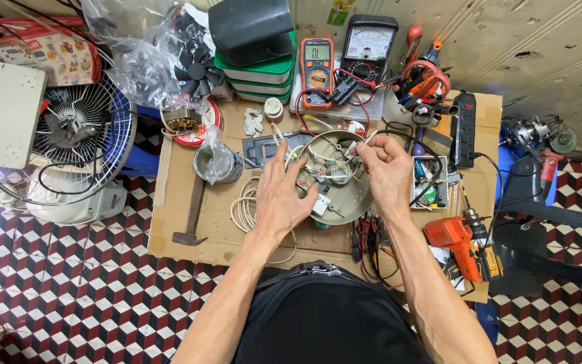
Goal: Repairing and wiring the electrical components inside a fan base on a cluttered workbench.
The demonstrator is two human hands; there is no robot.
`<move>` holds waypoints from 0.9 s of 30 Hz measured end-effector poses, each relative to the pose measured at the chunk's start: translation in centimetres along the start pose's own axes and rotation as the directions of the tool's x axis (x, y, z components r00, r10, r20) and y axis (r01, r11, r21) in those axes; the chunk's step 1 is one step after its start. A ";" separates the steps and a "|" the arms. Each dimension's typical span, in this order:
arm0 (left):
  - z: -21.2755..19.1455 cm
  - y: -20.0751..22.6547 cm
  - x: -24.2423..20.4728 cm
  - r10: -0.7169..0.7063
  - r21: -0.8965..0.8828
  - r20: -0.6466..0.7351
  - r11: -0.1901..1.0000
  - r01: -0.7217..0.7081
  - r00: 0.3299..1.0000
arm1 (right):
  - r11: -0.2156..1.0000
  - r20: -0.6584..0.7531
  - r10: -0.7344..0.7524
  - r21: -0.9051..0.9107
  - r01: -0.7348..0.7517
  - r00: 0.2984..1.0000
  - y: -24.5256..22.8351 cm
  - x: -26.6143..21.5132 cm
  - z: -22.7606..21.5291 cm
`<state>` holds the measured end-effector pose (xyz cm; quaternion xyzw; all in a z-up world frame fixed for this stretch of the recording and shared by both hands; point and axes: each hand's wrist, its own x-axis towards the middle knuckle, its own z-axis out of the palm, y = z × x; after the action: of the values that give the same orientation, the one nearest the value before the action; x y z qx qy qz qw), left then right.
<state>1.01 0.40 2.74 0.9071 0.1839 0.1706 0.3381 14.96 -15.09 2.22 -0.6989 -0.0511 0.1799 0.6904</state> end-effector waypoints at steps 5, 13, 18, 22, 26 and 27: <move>-2.5 1.3 1.5 0.090 0.001 -0.012 0.996 -0.090 0.996 | 0.992 0.046 0.048 0.117 -0.053 0.998 0.5 0.7 0.0; -0.2 3.5 6.6 0.094 -0.378 0.031 0.923 -0.076 0.995 | 0.995 0.095 0.037 0.092 -0.046 0.995 1.7 1.9 0.8; 3.1 2.1 8.5 -0.127 -0.504 0.298 0.821 0.269 0.946 | 0.999 0.116 -0.011 -0.047 0.016 0.993 1.4 1.7 1.2; 5.0 0.3 8.7 -0.158 -0.625 0.281 0.718 0.306 0.946 | 0.994 0.118 -0.015 -0.103 0.028 0.993 1.2 1.4 1.7; 5.6 -0.8 8.8 -0.159 -0.693 0.236 0.664 0.281 0.959 | 0.991 0.150 -0.047 -0.117 0.065 0.988 1.5 1.3 2.3; 5.7 -0.8 8.8 -0.165 -0.707 0.230 0.649 0.281 0.959 | 0.992 0.159 -0.063 -0.103 0.079 0.985 1.6 1.3 2.3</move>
<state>10.98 1.78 -0.29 0.6756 0.1852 0.1206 0.7034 15.11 -12.52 0.46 -0.7170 -0.1392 0.2059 0.6513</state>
